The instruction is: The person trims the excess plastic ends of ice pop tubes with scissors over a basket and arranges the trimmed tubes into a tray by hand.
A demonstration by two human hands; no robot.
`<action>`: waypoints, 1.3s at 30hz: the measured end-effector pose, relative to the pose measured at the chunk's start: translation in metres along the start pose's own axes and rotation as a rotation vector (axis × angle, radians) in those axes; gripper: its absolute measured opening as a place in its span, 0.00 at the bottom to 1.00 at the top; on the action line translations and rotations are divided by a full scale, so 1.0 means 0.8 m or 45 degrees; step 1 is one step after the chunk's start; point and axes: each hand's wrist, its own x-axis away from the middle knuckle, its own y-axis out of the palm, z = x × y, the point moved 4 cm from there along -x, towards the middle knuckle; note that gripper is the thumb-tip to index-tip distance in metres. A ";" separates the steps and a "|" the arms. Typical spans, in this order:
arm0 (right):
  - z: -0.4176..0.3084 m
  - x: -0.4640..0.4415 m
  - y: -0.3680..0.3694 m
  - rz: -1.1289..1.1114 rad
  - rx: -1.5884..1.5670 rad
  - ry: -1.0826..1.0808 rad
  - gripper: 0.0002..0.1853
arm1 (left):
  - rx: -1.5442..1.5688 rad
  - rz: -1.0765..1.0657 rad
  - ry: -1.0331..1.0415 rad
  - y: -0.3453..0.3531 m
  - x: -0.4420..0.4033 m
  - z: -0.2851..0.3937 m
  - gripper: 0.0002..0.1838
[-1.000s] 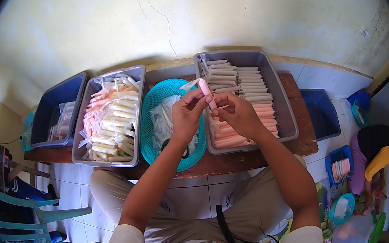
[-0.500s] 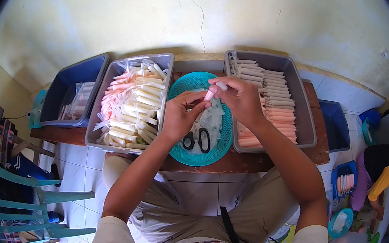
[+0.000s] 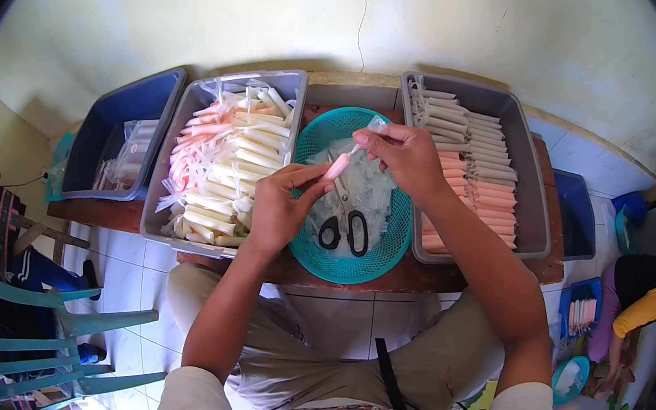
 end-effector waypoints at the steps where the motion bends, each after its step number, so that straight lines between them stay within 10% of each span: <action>1: -0.002 -0.004 -0.002 0.016 -0.015 0.043 0.19 | -0.053 0.035 0.021 -0.002 0.001 0.008 0.17; 24: 0.003 0.021 0.015 -0.111 0.003 0.146 0.23 | -0.137 0.219 0.012 -0.013 0.002 0.006 0.15; 32: 0.070 0.078 0.076 -0.386 1.048 -0.068 0.32 | -0.130 0.210 -0.049 -0.017 0.002 0.003 0.16; 39: 0.071 0.096 0.114 -0.371 1.133 0.216 0.42 | -0.173 0.217 -0.026 -0.018 0.003 0.007 0.16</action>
